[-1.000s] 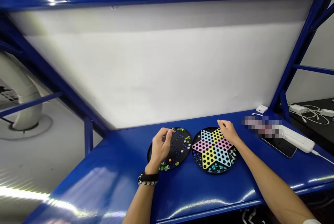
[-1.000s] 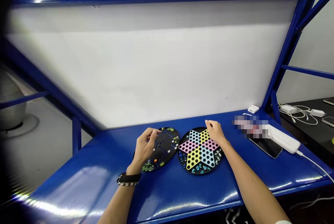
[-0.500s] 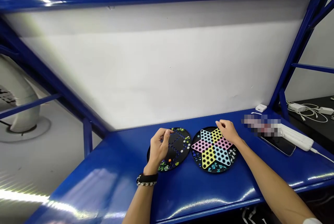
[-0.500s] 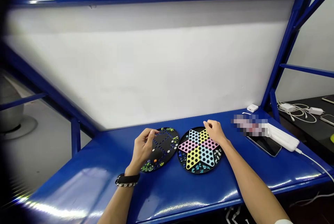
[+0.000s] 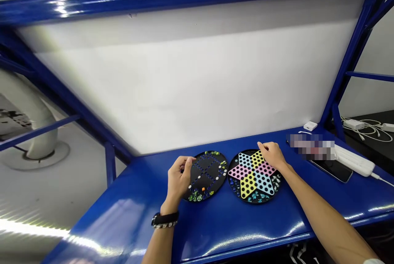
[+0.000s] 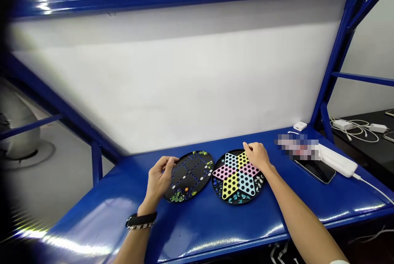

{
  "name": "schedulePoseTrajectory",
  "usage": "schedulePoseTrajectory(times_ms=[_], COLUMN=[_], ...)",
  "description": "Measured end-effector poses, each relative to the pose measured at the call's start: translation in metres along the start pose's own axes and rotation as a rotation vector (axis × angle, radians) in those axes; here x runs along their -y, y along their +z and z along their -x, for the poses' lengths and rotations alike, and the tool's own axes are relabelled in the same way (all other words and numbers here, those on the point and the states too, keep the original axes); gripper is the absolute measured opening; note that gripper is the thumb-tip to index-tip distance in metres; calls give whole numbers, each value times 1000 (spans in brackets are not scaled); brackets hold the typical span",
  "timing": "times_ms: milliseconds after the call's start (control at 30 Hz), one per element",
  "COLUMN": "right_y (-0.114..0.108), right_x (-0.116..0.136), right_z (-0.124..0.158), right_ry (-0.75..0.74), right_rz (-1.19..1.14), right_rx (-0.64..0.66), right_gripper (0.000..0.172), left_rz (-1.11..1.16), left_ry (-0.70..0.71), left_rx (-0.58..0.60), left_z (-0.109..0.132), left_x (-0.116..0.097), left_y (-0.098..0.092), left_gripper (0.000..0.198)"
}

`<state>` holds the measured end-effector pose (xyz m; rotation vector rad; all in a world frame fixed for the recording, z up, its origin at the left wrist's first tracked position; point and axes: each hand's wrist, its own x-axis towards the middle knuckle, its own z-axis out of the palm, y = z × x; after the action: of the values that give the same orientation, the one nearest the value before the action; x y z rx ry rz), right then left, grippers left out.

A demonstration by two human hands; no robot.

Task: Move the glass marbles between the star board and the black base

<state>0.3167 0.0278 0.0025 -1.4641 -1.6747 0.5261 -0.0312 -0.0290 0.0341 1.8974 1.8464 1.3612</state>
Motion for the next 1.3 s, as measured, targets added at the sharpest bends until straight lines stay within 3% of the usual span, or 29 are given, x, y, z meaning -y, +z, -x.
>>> schedulePoseTrajectory(times_ms=[167,233,400,567,633,700,833,933,1033,1300], right_y=[-2,-1,3,2,3,3,4,4,4,5], right_x=[14,21,28,27,29,32,35,34,33,35], right_z=[4,8,15,15,15,16,17,16,15,16], right_ry=[-51,-85,-128,-117,-125,-140,-144,-144,-148,-135], right_rz=[-22,-23,-14,-60,-81,-93,-74,-49,-14,-9], right_rx=[-99,-96,-67,-71,-63,-56,-52,-54,-44,-24], right_gripper=[52,51,51,51,51,50,49,48,47,47], left_rz=[-239,-341,-511,-522,-446,-402,-471,-637,-811,-873], left_ry=[92,146,280,211,162,129,172,189,236,328], left_rx=[437,523,652,796,812,741,576,615,648,732], left_z=[34,48,60,43,32,20,2,-3,-2,0], left_x=[-3,-16,-47,-47,-43,-40,-39,-44,-48,-46], left_y=[-33,-36,-12,-4,-4,1,34,63,81,87], left_gripper=[34,32,21,11,12,15,23,28,35,32])
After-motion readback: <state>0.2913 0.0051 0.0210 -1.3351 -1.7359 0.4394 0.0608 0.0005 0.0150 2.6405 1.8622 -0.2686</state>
